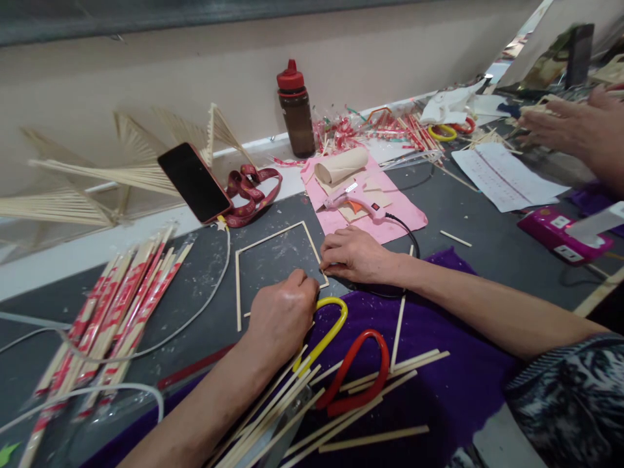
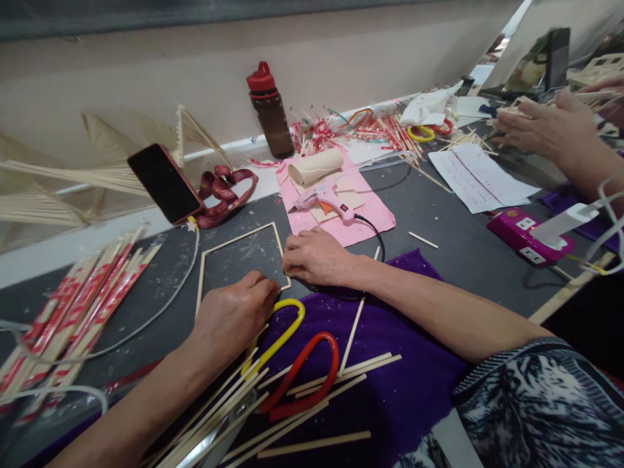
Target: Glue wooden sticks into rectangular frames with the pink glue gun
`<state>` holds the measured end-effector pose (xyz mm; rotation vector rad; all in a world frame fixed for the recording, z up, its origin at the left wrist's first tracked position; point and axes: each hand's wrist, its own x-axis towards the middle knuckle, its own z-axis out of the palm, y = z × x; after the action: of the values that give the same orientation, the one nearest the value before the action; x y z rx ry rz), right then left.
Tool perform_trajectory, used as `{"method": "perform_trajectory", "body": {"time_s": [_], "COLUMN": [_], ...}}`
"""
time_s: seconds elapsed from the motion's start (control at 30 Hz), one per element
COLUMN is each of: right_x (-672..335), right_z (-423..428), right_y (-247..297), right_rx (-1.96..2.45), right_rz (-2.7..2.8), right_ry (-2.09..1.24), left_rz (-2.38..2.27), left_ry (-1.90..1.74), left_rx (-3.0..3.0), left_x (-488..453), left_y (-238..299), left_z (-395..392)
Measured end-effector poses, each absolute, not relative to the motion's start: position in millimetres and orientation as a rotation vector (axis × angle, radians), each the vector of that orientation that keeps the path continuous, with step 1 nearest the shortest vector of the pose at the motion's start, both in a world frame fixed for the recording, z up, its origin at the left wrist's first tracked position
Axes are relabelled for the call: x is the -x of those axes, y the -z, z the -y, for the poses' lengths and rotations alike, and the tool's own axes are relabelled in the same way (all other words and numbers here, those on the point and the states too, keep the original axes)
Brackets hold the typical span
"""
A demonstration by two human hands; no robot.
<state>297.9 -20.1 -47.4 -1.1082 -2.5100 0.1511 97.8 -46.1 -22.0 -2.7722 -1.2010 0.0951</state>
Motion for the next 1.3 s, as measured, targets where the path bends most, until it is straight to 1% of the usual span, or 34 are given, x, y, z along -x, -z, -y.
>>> {"method": "perform_trajectory", "body": {"time_s": [0.63, 1.3], "right_x": [-298, -297], "right_z": [20, 22], "right_y": [50, 46], "right_rx": [1.08, 1.089], "right_rz": [2.509, 2.544], "right_ry": [-0.128, -0.115], "left_rz": [1.307, 1.355], "left_ry": [-0.272, -0.248], "left_rx": [2.79, 2.79], "left_x": [-106, -107], "left_y": [9, 9], "left_z": [51, 51]}}
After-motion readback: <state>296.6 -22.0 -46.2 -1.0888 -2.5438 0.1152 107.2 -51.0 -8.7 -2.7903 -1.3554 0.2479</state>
